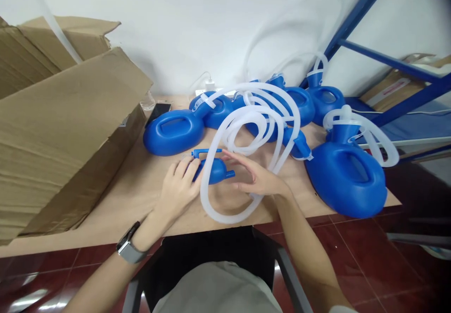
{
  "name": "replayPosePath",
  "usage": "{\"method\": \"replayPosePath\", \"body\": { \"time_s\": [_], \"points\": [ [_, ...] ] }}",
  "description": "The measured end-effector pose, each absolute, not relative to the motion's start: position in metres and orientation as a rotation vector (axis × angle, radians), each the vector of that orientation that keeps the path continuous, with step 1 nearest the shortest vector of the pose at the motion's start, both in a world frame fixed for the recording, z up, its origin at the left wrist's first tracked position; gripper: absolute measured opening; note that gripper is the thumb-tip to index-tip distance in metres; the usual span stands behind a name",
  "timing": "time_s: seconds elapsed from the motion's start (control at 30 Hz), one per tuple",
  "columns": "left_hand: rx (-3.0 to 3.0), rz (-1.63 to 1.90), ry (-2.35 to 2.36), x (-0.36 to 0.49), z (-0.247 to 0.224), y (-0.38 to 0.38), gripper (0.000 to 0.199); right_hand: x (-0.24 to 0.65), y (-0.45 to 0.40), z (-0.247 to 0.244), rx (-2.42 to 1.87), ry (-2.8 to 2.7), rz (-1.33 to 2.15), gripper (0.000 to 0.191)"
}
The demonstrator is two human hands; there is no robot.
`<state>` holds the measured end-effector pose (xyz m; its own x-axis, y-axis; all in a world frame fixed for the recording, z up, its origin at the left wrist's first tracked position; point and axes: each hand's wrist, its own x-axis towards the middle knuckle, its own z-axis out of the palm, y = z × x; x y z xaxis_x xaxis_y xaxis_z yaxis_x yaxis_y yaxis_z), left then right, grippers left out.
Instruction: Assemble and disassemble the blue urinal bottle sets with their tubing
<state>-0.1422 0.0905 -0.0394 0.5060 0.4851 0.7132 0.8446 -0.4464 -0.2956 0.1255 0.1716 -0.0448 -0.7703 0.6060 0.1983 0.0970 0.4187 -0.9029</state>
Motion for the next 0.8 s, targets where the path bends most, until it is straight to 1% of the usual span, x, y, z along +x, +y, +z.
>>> {"method": "replayPosePath", "body": {
  "time_s": [0.07, 0.13, 0.23, 0.3, 0.33, 0.37, 0.47, 0.53, 0.6, 0.67, 0.8],
  "points": [
    [-2.156, -0.752, -1.033, -0.136, -0.040, 0.092, 0.041, 0.120, 0.171, -0.049, -0.639, -1.964, 1.598, 0.095],
    [-2.246, -0.799, -0.966, -0.131, -0.042, 0.092, 0.050, 0.111, 0.171, -0.053, -0.674, -1.760, 1.769, 0.096],
    [-2.464, -0.976, -0.967, -0.128, -0.045, 0.091, 0.057, 0.105, 0.172, -0.051, -0.651, -1.646, 1.854, 0.085],
    [-2.562, -1.126, -1.060, -0.131, -0.043, 0.093, 0.072, 0.108, 0.171, -0.046, -0.672, -1.675, 1.814, 0.072],
    [-2.583, -1.199, -1.151, -0.133, -0.040, 0.095, 0.077, 0.111, 0.169, -0.043, -0.697, -1.702, 1.781, 0.071],
    [-2.596, -1.271, -1.271, -0.135, -0.037, 0.097, 0.076, 0.114, 0.167, -0.040, -0.727, -1.727, 1.751, 0.072],
    [-2.729, -1.442, -1.844, -0.140, -0.028, 0.109, 0.054, 0.121, 0.159, -0.036, -0.780, -1.737, 1.690, 0.084],
    [-2.809, -1.492, -2.196, -0.140, -0.025, 0.117, 0.048, 0.121, 0.156, -0.038, -0.799, -1.725, 1.639, 0.092],
    [-2.793, -1.596, -2.375, -0.138, -0.025, 0.123, 0.045, 0.119, 0.154, -0.042, -0.814, -1.753, 1.550, 0.095],
    [-2.776, -1.734, -2.441, -0.135, -0.025, 0.127, 0.038, 0.118, 0.155, -0.046, -0.827, -1.819, 1.427, 0.090],
    [-2.762, -2.105, -2.704, -0.131, -0.024, 0.131, 0.025, 0.116, 0.159, -0.049, -0.814, -1.982, 1.214, 0.062]
  ]
}}
